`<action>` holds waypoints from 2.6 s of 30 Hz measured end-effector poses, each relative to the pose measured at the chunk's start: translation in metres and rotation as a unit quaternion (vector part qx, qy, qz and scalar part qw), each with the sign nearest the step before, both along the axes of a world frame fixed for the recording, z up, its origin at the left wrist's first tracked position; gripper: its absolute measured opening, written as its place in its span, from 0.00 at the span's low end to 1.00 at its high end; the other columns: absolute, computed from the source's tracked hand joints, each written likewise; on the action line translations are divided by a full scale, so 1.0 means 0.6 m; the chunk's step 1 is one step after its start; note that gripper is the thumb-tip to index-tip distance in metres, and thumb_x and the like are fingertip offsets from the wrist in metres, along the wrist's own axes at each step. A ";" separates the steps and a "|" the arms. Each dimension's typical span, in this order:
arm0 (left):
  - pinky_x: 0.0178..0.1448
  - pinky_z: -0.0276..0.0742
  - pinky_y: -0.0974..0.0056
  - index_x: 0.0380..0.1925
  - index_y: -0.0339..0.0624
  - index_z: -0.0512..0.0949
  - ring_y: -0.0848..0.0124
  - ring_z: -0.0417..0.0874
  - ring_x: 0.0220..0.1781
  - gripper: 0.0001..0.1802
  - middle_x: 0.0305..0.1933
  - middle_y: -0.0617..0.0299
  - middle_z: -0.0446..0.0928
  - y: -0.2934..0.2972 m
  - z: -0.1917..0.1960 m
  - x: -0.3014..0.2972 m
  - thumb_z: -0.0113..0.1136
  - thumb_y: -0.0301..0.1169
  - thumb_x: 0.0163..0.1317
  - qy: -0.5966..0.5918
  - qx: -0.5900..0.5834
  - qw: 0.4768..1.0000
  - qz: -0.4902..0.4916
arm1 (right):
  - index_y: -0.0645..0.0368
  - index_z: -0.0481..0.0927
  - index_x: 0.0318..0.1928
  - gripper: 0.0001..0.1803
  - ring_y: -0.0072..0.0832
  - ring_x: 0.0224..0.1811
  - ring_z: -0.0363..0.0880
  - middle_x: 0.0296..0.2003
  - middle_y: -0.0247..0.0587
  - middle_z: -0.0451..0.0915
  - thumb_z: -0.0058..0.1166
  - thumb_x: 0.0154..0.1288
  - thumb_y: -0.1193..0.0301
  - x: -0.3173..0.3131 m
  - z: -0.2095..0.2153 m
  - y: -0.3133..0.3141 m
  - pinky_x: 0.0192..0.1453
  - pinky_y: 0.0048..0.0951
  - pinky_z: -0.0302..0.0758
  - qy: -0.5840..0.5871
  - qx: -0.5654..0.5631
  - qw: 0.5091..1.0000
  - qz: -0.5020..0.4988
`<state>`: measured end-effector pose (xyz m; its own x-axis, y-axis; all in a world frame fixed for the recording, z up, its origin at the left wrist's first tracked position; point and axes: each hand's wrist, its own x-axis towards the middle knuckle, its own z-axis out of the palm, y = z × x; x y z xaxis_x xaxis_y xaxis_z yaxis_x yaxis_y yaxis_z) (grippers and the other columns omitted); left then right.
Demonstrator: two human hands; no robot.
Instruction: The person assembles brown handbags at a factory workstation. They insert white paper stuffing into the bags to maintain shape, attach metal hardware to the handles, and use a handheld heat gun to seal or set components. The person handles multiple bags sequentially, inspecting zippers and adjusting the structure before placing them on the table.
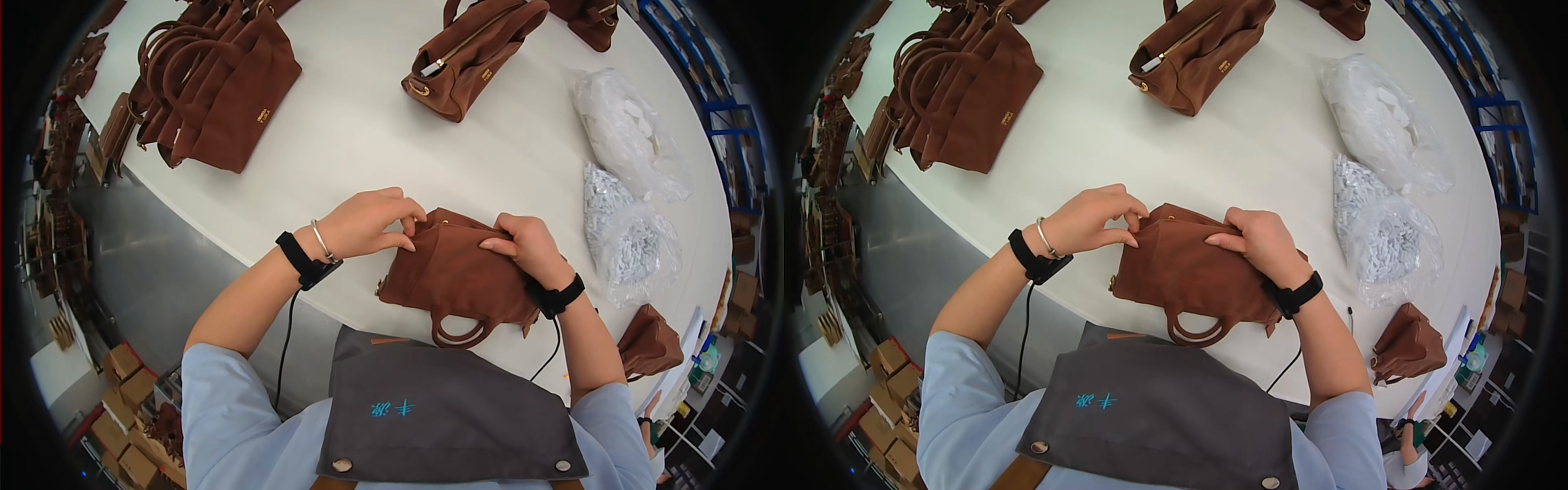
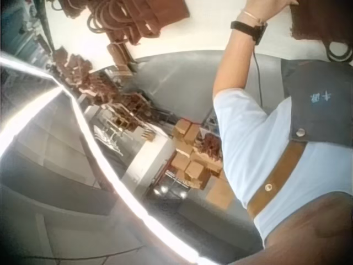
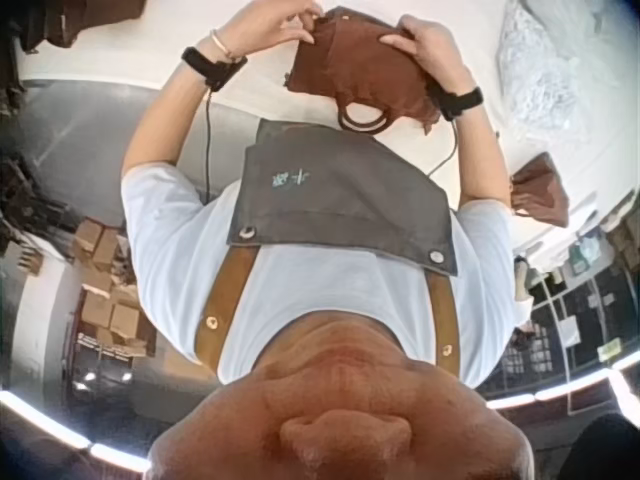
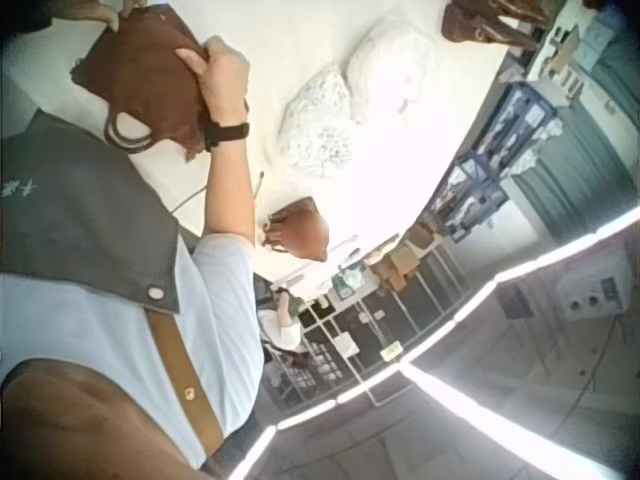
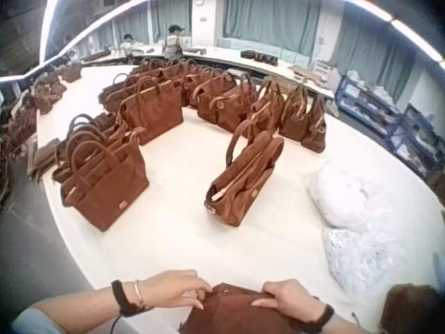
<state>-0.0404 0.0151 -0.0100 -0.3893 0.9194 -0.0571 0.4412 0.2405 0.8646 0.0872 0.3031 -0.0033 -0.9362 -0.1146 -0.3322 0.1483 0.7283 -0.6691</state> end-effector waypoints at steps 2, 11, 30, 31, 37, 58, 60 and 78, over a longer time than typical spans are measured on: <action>0.50 0.75 0.62 0.40 0.46 0.81 0.68 0.77 0.42 0.17 0.36 0.70 0.82 0.001 -0.002 -0.008 0.74 0.38 0.53 0.014 -0.009 0.999 -0.033 | 0.64 0.78 0.32 0.20 0.39 0.24 0.74 0.23 0.49 0.77 0.68 0.59 0.58 0.001 -0.005 -0.001 0.32 0.34 0.73 0.005 0.013 1.000 0.020; 0.52 0.71 0.62 0.33 0.46 0.82 0.66 0.74 0.41 0.11 0.33 0.71 0.79 0.004 -0.028 -0.006 0.72 0.38 0.54 0.051 0.027 0.997 -0.045 | 0.63 0.77 0.30 0.24 0.44 0.26 0.74 0.22 0.49 0.76 0.65 0.60 0.52 -0.002 -0.009 -0.002 0.33 0.37 0.72 -0.008 0.002 1.000 0.009; 0.51 0.74 0.62 0.33 0.43 0.81 0.66 0.76 0.44 0.07 0.39 0.66 0.81 -0.014 -0.079 0.032 0.69 0.22 0.55 -0.101 0.118 0.980 0.122 | 0.64 0.78 0.32 0.24 0.44 0.25 0.75 0.22 0.49 0.77 0.65 0.61 0.53 0.001 -0.027 0.007 0.33 0.38 0.72 -0.016 -0.004 1.000 -0.008; 0.52 0.74 0.62 0.33 0.43 0.81 0.66 0.76 0.44 0.08 0.40 0.66 0.81 -0.012 -0.077 0.034 0.70 0.22 0.55 -0.131 0.120 0.974 0.140 | 0.64 0.78 0.32 0.23 0.44 0.25 0.75 0.22 0.49 0.77 0.65 0.61 0.53 0.001 -0.028 0.009 0.33 0.38 0.72 -0.020 -0.005 1.000 -0.011; 0.51 0.74 0.64 0.30 0.43 0.79 0.69 0.76 0.47 0.06 0.42 0.67 0.82 0.004 -0.058 0.023 0.69 0.24 0.57 -0.019 0.097 0.992 0.080 | 0.64 0.78 0.32 0.22 0.43 0.25 0.74 0.22 0.49 0.77 0.65 0.62 0.54 0.004 -0.034 0.013 0.33 0.37 0.72 -0.033 -0.019 0.999 -0.025; 0.43 0.74 0.67 0.35 0.43 0.84 0.73 0.79 0.37 0.09 0.33 0.65 0.83 0.007 -0.060 -0.024 0.66 0.36 0.63 -0.133 -0.002 0.980 0.146 | 0.64 0.79 0.32 0.22 0.41 0.25 0.74 0.22 0.48 0.77 0.65 0.63 0.55 0.003 -0.040 0.013 0.33 0.37 0.72 -0.038 -0.013 0.998 -0.040; 0.44 0.75 0.65 0.34 0.43 0.85 0.72 0.78 0.38 0.08 0.31 0.66 0.82 0.023 -0.056 -0.005 0.69 0.35 0.61 -0.102 0.029 0.988 0.112 | 0.64 0.79 0.32 0.21 0.40 0.25 0.74 0.22 0.48 0.77 0.65 0.63 0.56 0.003 -0.040 0.014 0.33 0.37 0.72 -0.043 -0.014 0.998 -0.044; 0.46 0.76 0.69 0.31 0.38 0.83 0.77 0.80 0.37 0.12 0.33 0.64 0.83 0.002 -0.098 -0.002 0.65 0.37 0.66 -0.267 -0.006 0.913 0.309 | 0.65 0.75 0.30 0.18 0.25 0.23 0.62 0.18 0.37 0.68 0.65 0.64 0.63 0.010 -0.063 0.024 0.29 0.28 0.65 -0.059 -0.039 0.994 -0.079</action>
<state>-0.0416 0.0161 -0.0688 -0.7472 0.5313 -0.3993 -0.2656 0.3120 0.9122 0.0931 0.3175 -0.0411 -0.8994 0.0014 -0.4372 0.3384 0.6355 -0.6940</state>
